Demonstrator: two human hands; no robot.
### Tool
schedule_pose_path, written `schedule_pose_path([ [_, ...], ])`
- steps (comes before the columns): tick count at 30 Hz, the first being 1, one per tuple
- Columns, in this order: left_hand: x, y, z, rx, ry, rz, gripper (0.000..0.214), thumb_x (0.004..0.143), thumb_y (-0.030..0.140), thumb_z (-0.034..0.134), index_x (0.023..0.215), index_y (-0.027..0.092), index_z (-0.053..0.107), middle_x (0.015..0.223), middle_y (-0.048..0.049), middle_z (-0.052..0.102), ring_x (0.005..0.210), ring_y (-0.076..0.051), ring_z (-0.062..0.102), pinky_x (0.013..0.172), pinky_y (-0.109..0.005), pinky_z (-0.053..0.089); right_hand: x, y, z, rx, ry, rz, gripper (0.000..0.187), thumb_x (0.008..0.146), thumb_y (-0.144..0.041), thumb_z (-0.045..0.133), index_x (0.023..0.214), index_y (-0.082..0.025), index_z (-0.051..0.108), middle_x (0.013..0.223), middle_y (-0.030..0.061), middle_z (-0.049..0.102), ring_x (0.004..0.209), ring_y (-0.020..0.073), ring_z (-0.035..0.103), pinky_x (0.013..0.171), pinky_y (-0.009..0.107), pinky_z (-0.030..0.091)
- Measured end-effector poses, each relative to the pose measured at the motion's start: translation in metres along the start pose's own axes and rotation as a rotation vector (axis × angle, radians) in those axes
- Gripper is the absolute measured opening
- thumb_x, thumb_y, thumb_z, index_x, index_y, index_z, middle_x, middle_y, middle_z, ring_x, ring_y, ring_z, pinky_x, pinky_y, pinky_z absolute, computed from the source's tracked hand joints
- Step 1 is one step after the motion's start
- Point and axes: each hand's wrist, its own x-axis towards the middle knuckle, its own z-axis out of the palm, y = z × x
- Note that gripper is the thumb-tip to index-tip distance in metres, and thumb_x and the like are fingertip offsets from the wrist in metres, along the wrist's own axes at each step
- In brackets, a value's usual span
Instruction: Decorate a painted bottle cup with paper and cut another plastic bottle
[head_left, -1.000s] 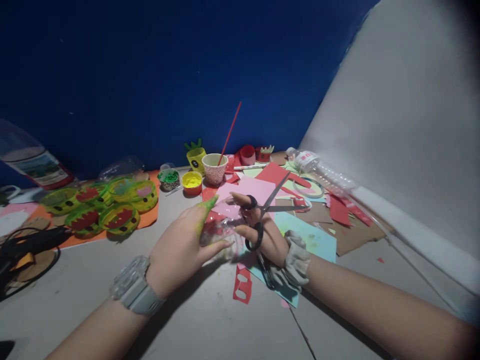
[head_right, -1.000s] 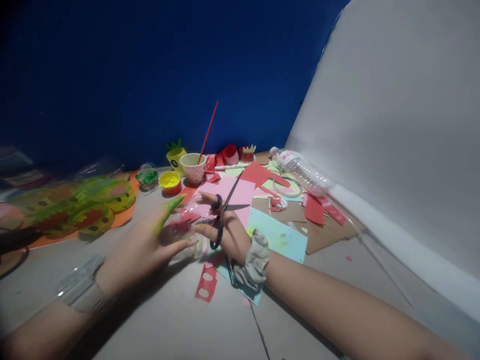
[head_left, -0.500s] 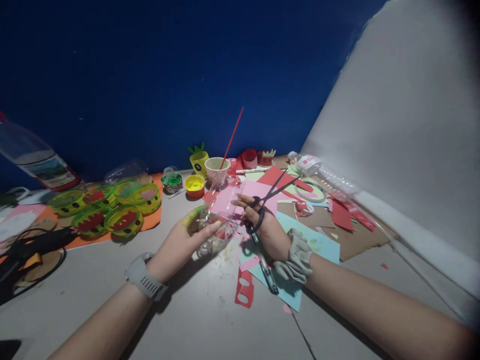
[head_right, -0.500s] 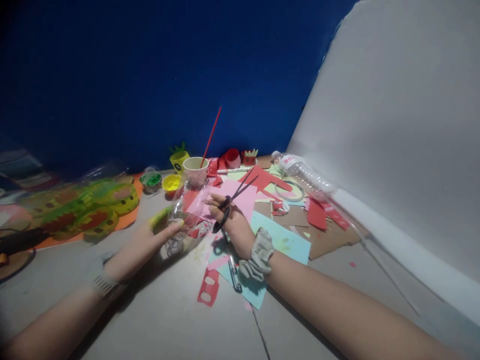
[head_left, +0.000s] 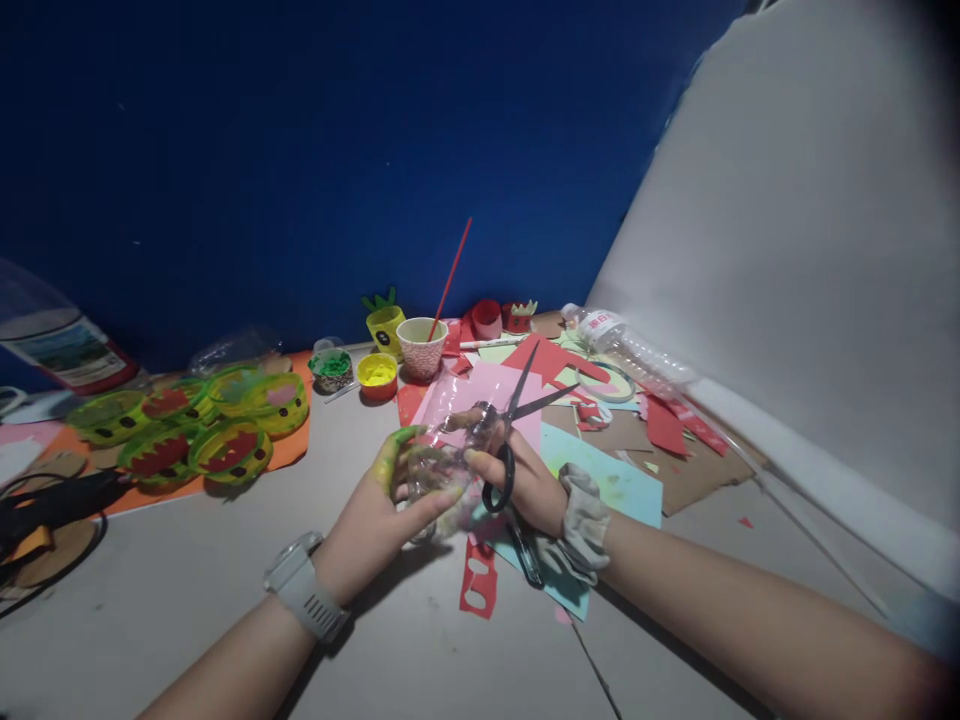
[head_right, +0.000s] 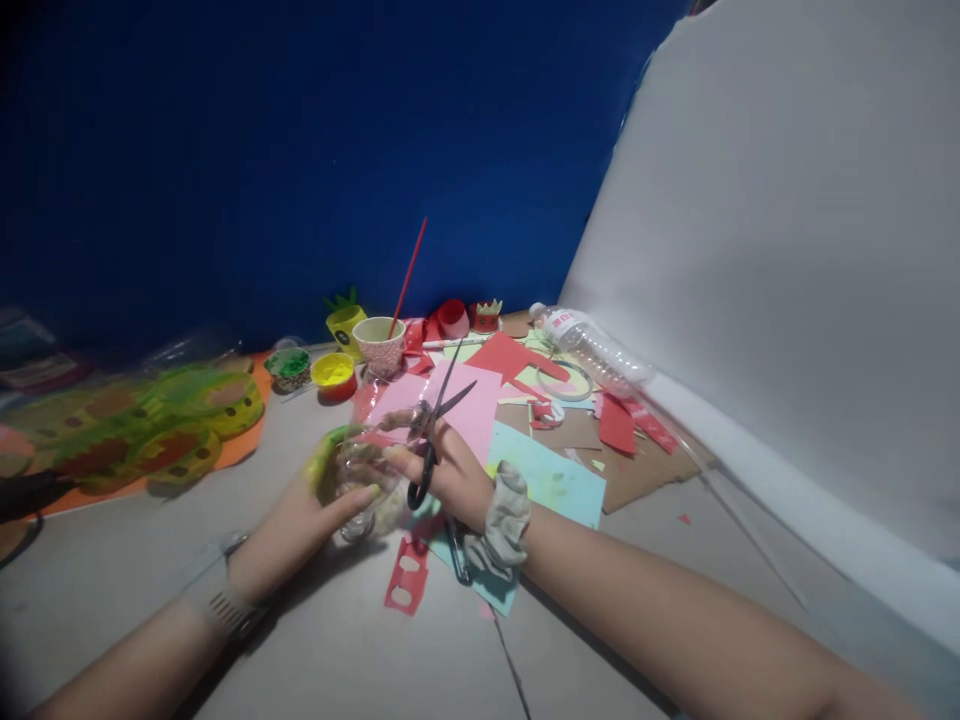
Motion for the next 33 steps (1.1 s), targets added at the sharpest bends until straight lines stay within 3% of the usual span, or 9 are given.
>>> schedule_pose_path([
  [3,0.0,0.002,0.001,-0.029,-0.015,-0.017,0.049,0.075,0.031,0.067,0.117,0.022,0.042,0.11,-0.0071,0.064,0.101,-0.02,0.062,0.085,-0.033,0.05,0.001,0.002,0.001,0.016,-0.018,-0.008,0.041,0.08,-0.044,0.06,0.113,-0.02,0.056,0.108,0.0071,0.06,0.103,0.0236,0.056,0.092,0.038,0.042],
  [7,0.002,0.002,-0.002,-0.121,0.091,-0.02,0.031,0.081,0.038,0.06,0.104,0.02,0.049,0.098,-0.0043,0.065,0.092,-0.017,0.063,0.082,-0.028,0.05,0.008,0.006,0.003,0.003,-0.013,0.056,0.042,0.082,-0.047,0.056,0.114,-0.019,0.053,0.109,0.0075,0.06,0.102,0.022,0.056,0.091,0.036,0.043],
  [10,0.004,-0.004,-0.007,-0.32,0.151,-0.053,0.034,0.086,0.05,0.047,0.101,0.019,0.05,0.076,0.0001,0.061,0.069,-0.013,0.062,0.069,-0.028,0.052,0.013,0.002,-0.001,-0.072,0.001,0.126,0.04,0.086,-0.05,0.049,0.108,-0.017,0.054,0.093,0.0065,0.062,0.081,0.0192,0.06,0.074,0.033,0.047],
  [13,0.006,-0.011,-0.01,-0.383,0.205,-0.07,0.042,0.085,0.053,0.047,0.109,0.019,0.049,0.072,0.0002,0.061,0.065,-0.013,0.062,0.064,-0.027,0.052,0.015,-0.014,-0.009,-0.182,-0.115,0.17,0.037,0.085,-0.051,0.05,0.093,-0.015,0.059,0.072,0.0029,0.06,0.059,0.0158,0.055,0.057,0.029,0.043],
  [16,0.01,-0.014,-0.012,-0.306,0.288,-0.018,0.048,0.082,0.053,0.052,0.119,0.023,0.045,0.092,-0.0048,0.067,0.08,-0.017,0.066,0.068,-0.029,0.054,0.011,-0.033,-0.014,-0.646,-0.277,0.136,0.036,0.078,-0.053,0.059,0.08,-0.017,0.059,0.073,0.0032,0.059,0.065,0.017,0.054,0.059,0.028,0.039],
  [20,0.015,-0.012,-0.018,-0.202,0.357,0.127,0.046,0.083,0.045,0.055,0.122,0.023,0.044,0.121,-0.0075,0.059,0.111,-0.017,0.057,0.091,-0.027,0.047,0.002,-0.04,-0.009,-1.077,-0.298,0.07,0.042,0.074,-0.059,0.057,0.069,-0.018,0.052,0.067,0.003,0.053,0.062,0.0164,0.047,0.056,0.026,0.032],
  [25,0.019,-0.014,-0.033,0.039,0.363,0.216,0.059,0.082,0.039,0.058,0.132,0.02,0.034,0.106,-0.0076,0.066,0.097,-0.017,0.063,0.086,-0.029,0.05,0.0,-0.029,-0.001,-1.186,-0.273,0.037,0.041,0.079,-0.059,0.05,0.072,-0.018,0.051,0.068,0.004,0.054,0.064,0.0174,0.047,0.058,0.026,0.031],
  [33,0.023,-0.01,-0.034,0.174,0.44,0.248,0.061,0.07,0.028,0.071,0.123,0.02,0.042,0.109,-0.0076,0.064,0.097,-0.019,0.064,0.086,-0.031,0.05,0.003,-0.026,-0.01,-1.255,-0.26,0.019,0.041,0.081,-0.057,0.047,0.069,-0.018,0.05,0.065,0.0042,0.055,0.061,0.0168,0.045,0.058,0.026,0.029],
])
